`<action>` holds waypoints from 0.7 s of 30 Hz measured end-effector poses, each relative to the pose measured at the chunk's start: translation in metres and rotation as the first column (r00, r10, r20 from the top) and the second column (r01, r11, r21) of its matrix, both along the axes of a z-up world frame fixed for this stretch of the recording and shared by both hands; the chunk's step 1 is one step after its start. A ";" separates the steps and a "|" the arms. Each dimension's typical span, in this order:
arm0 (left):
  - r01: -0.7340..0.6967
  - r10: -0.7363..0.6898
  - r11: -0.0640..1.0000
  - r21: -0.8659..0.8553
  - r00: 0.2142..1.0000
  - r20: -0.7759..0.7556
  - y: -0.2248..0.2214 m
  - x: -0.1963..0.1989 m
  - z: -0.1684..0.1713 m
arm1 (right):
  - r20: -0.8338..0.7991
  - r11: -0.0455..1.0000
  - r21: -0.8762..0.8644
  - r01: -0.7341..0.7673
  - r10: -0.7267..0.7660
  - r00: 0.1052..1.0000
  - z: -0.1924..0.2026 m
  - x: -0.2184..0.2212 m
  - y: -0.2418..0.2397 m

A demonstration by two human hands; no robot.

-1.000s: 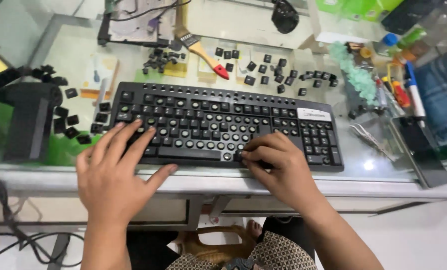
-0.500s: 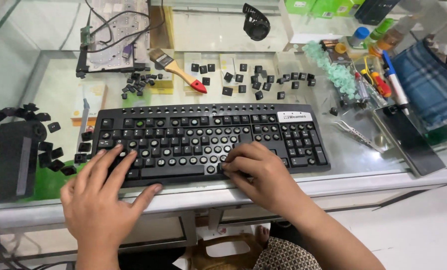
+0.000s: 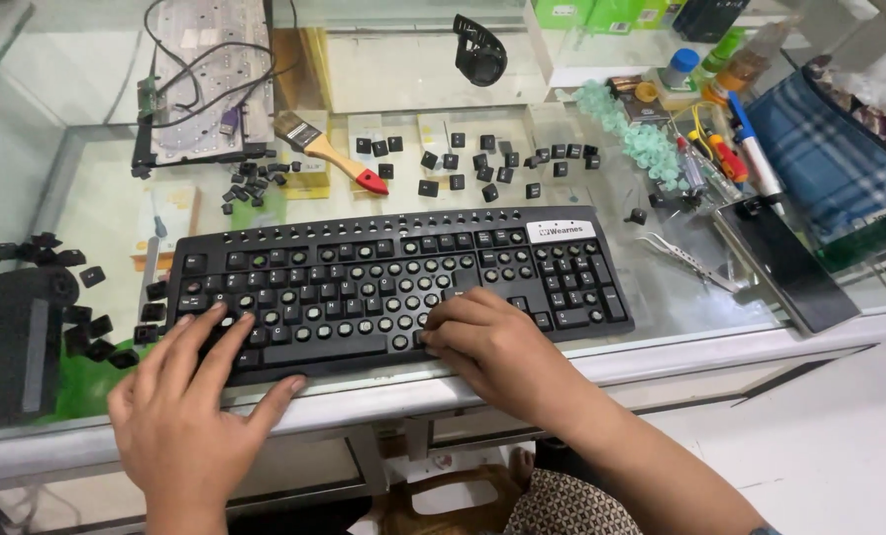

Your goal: The person is manually attaching individual keycaps to a keyboard base at a repair station.

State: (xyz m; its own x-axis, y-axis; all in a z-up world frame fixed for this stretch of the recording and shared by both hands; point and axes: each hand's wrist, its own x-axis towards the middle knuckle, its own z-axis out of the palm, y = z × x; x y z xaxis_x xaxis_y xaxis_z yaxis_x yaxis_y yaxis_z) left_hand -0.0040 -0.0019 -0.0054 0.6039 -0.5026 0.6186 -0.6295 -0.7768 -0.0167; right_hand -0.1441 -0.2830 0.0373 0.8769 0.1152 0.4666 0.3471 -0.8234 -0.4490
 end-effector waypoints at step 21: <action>0.020 -0.021 1.000 -0.004 0.986 -0.163 0.002 0.006 -0.003 | 0.103 0.892 -0.110 0.438 -0.428 0.898 0.026 0.100 -0.188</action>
